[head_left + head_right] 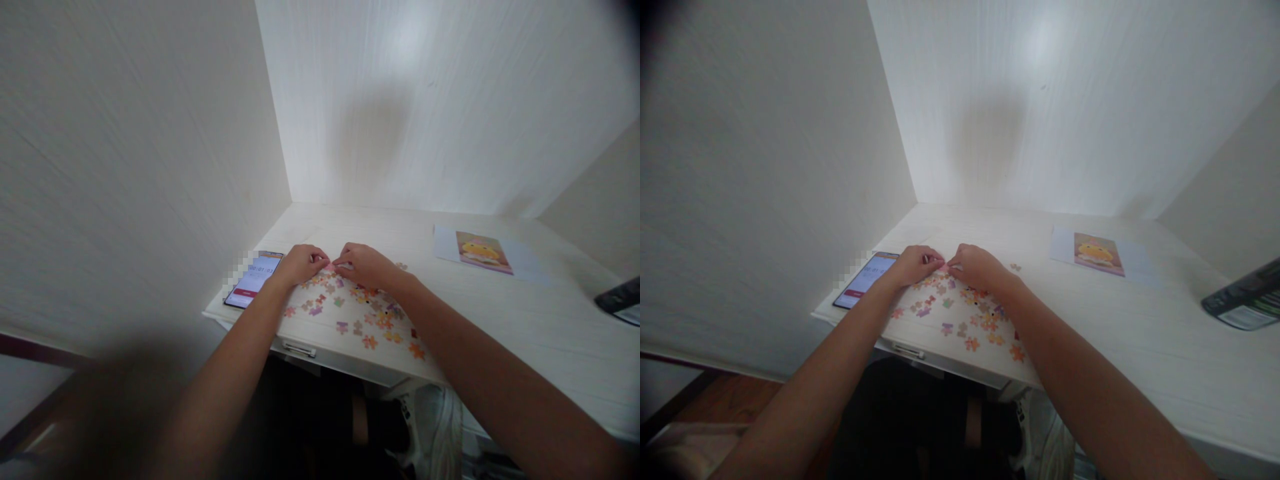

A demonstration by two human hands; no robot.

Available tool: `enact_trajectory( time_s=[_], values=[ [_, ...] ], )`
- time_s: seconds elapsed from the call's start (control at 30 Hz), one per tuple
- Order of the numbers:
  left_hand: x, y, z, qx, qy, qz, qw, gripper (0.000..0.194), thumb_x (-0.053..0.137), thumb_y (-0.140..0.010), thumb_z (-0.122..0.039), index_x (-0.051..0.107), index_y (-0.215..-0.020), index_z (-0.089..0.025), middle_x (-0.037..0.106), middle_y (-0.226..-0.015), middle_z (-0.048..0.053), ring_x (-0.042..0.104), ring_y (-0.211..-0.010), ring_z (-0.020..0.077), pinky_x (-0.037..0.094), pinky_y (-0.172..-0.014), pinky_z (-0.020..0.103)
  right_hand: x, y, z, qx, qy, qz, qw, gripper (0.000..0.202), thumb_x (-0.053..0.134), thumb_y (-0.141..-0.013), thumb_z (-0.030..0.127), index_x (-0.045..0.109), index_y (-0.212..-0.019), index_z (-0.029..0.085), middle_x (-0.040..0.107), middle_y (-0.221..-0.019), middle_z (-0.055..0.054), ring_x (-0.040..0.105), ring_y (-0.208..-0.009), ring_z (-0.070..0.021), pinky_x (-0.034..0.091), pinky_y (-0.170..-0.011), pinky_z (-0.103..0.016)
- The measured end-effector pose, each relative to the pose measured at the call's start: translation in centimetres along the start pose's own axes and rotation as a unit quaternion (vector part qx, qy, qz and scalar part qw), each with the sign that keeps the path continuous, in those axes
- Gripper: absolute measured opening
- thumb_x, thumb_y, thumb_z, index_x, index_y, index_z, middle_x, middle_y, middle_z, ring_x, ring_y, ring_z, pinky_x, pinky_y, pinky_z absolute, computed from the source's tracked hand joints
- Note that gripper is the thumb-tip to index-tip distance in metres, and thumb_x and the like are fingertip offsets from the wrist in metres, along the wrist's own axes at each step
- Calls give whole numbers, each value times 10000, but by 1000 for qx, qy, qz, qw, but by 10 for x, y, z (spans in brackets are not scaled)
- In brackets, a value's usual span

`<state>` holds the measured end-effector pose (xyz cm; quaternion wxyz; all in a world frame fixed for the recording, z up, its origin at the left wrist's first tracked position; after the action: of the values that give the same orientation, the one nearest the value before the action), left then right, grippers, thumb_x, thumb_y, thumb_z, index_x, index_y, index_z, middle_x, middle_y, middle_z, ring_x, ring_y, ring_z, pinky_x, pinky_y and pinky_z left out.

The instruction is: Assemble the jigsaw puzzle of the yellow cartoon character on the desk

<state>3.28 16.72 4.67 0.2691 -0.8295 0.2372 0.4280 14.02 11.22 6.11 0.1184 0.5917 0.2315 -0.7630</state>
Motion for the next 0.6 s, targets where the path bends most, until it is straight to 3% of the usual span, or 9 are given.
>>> enact_trajectory(
  time_s=[0.37,0.6],
  values=[
    [2,0,2,-3,-3,6,1000,285,582,-848,-429,751,-974,-237,706,-848,36,573,-713,136,390,-643,251,2,-1,0,-5,-11,-10,1000,299,506,-957,349,754,-1084,239,687,-950,-101,605,-797,-172,417,-731,-273],
    [0,0,0,-3,-6,6,1000,237,581,-841,-362,742,-943,-223,690,-808,18,561,-680,124,387,-640,250,-1,-2,1,-5,-25,-26,999,282,510,-934,267,747,-1063,188,721,-978,-87,637,-844,-170,445,-783,-266]
  ],
)
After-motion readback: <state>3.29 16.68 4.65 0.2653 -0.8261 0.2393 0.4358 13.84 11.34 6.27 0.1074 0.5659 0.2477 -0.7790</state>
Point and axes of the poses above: each hand's wrist, its own y-axis away from the middle knuckle, its own x-axis out of the palm, z = x × y, the point moved 9 cm from there along -y, towards the middle knuckle
